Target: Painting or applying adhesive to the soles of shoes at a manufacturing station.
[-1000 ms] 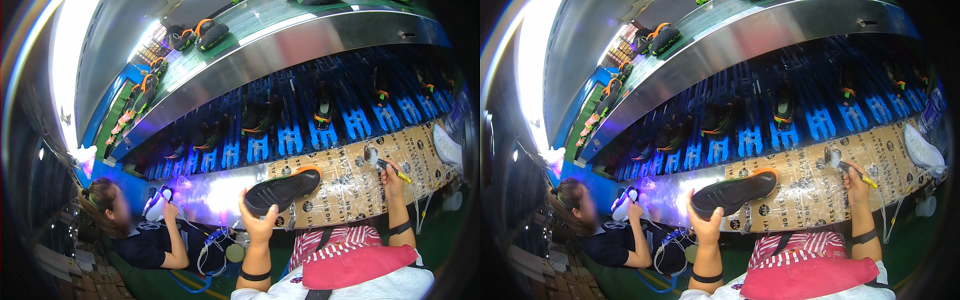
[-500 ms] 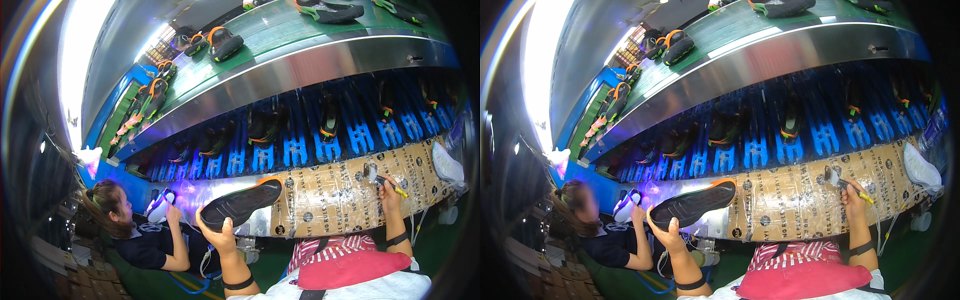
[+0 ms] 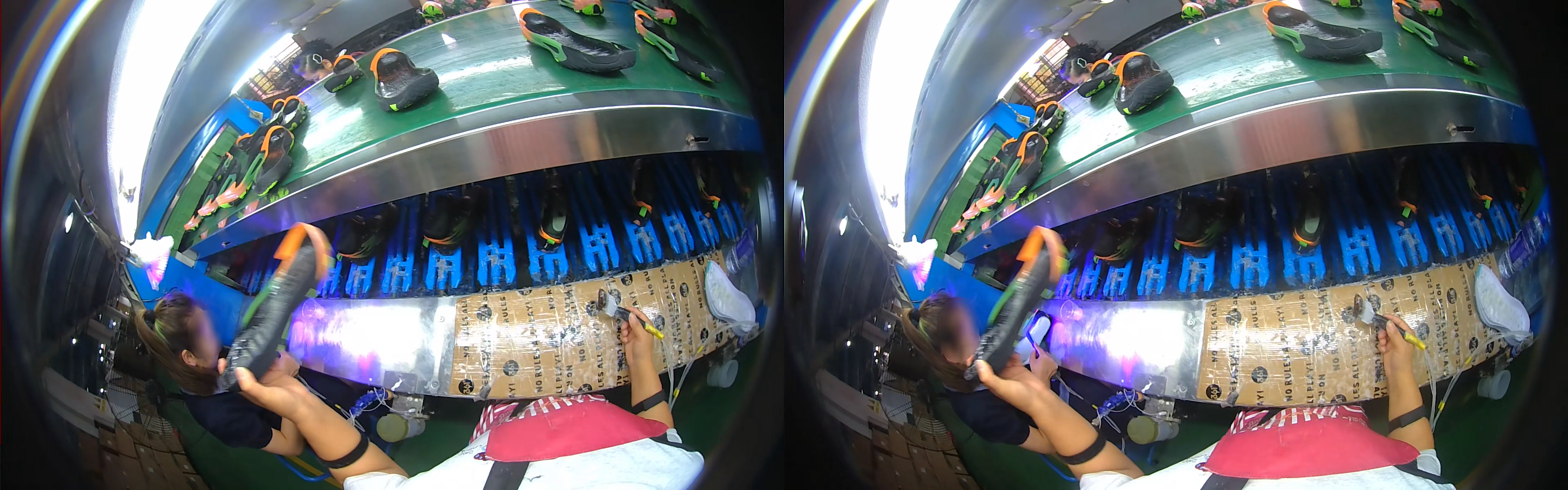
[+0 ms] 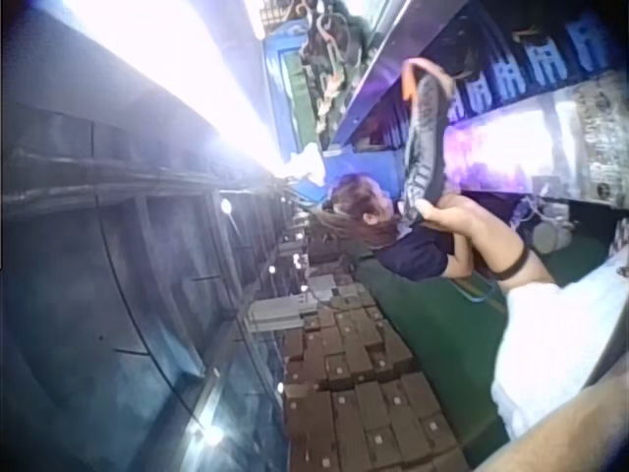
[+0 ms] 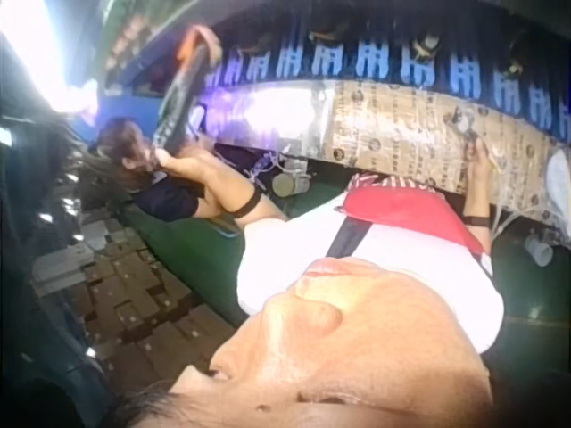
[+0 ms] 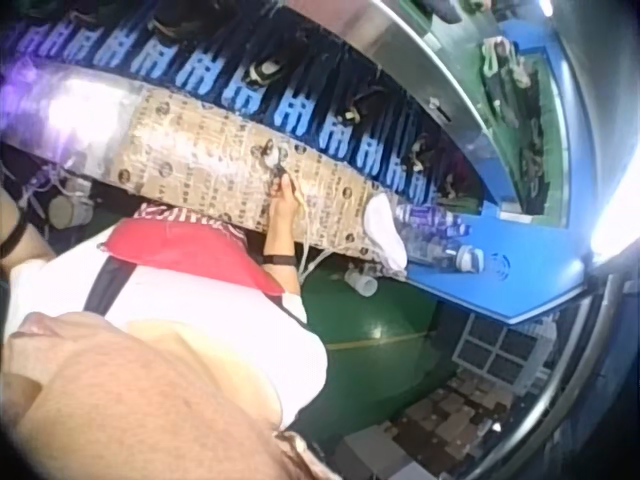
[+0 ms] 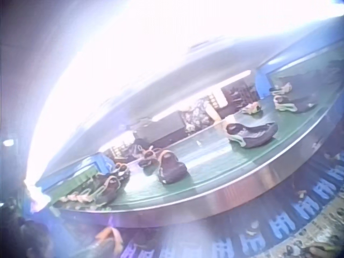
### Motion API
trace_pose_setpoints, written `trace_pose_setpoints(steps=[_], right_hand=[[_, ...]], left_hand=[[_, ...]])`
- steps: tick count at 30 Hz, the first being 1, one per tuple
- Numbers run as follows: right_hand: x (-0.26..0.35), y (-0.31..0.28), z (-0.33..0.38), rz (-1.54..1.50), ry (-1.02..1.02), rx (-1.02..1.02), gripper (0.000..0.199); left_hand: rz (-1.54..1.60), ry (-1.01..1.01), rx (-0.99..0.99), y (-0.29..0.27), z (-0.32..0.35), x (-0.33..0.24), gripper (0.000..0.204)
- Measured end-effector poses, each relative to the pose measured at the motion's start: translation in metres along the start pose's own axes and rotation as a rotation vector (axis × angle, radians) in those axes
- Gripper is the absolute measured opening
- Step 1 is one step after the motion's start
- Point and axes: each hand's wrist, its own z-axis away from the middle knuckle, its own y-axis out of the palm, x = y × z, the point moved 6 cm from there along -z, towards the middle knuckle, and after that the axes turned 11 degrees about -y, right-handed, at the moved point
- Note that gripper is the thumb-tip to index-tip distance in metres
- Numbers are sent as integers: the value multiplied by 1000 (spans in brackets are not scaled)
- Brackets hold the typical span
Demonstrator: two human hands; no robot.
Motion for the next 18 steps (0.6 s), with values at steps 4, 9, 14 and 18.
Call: trace_pose_setpoints(steps=[4,9,14,18], right_hand=[[-2,-2,-1,39,16,15,27],[-6,-5,-5,76,46,-13,27],[-11,-11,-7,74,44,-38,24],[-6,-11,-8,107,7,-101,25]], left_hand=[[120,106,-129,9,-60,-16,45],[172,105,-359,29,-147,10,49],[116,0,-474,28,-228,48,74],[130,-87,-403,28,-276,82,81]])
